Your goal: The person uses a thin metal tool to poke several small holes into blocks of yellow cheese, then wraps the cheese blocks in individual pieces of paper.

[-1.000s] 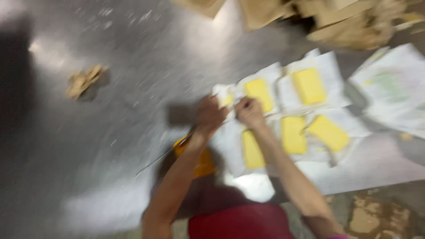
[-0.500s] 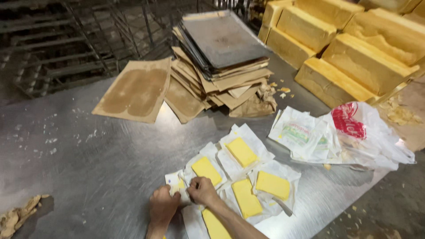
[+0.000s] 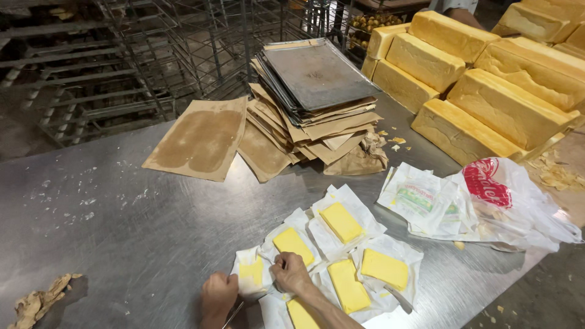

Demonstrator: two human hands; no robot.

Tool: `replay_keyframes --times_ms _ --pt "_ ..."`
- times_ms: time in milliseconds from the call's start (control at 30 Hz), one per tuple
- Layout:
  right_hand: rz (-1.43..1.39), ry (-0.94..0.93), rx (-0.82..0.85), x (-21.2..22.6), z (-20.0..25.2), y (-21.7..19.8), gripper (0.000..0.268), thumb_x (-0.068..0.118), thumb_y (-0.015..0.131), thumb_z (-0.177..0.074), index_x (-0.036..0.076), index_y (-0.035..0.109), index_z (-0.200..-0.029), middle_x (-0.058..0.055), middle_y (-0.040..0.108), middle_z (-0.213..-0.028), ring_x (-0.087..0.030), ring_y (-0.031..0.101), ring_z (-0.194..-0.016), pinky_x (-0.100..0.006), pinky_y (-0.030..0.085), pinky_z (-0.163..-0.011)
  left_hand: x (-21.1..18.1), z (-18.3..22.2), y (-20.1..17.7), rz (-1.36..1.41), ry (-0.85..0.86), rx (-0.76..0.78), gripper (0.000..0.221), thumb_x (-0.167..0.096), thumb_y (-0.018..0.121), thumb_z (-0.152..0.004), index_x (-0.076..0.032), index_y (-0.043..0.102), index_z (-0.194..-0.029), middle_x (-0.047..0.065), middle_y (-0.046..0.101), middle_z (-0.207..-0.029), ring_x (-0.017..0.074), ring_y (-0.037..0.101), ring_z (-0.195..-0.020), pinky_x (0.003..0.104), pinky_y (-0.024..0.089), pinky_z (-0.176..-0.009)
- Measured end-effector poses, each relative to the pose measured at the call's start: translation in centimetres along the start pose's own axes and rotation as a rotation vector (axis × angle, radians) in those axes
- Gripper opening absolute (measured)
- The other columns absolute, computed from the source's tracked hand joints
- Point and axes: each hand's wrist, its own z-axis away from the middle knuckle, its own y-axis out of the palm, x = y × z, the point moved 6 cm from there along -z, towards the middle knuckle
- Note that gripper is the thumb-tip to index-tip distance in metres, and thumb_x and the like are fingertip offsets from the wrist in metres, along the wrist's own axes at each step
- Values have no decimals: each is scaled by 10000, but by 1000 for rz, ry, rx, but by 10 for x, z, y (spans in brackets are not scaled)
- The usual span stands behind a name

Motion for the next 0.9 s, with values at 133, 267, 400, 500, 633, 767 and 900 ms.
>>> replay_keyframes --times_ms 133,267,400,500,633,767,900 --pt "10 -45 30 -21 0 7 147 143 676 -775 25 647 -692 -120 634 -588 -162 599 -541 -359 509 -540 -7 19 -5 -458 628 -132 225 -149 610 -850 -70 642 -642 149 672 -683 381 680 -654 552 531 -560" --pt "30 -166 103 -6 -8 10 254 180 642 -898 36 609 -691 -68 542 -586 -124 478 -560 -382 429 -496 -29 11 -42 87 577 -243 250 -91 578 -803 -5 615 -1035 202 643 -977 424 621 -941 500 540 -850" --pt "266 -485 -2 86 10 -19 509 264 847 -800 -71 632 -1117 -198 662 -980 -312 656 -860 -406 540 -752 -73 4 -77 151 642 -203 518 -133 684 -714 23 630 -1205 273 661 -1163 453 632 -1043 537 516 -908" --pt "242 -603 218 124 9 0 570 150 803 -774 -97 616 -1252 -246 636 -1124 -385 629 -1003 -432 520 -854 -87 -12 -77 83 634 -66 520 -87 652 -649 -16 688 -1164 256 677 -1204 426 649 -1091 521 519 -940" --pt "254 -485 327 106 -24 18 314 25 667 -838 -31 710 -1144 -183 677 -1117 -301 676 -935 -368 563 -816 -70 -25 -69 218 554 125 254 -1 572 -812 -25 729 -1010 167 757 -1089 346 724 -1003 425 576 -918" --pt "103 -190 233 54 -46 18 282 -3 589 -887 4 748 -1120 -151 714 -944 -196 635 -744 -329 525 -688 -44 -29 -63 220 423 127 173 -15 577 -899 -15 749 -917 169 763 -909 313 732 -812 410 579 -789" --pt "-189 -102 125 41 -56 12 91 36 714 -933 -50 723 -961 -95 716 -937 -91 563 -751 -273 491 -687 9 -37 -59 463 -160 75 167 -148 644 -920 -22 741 -970 135 743 -829 271 735 -767 409 584 -730"
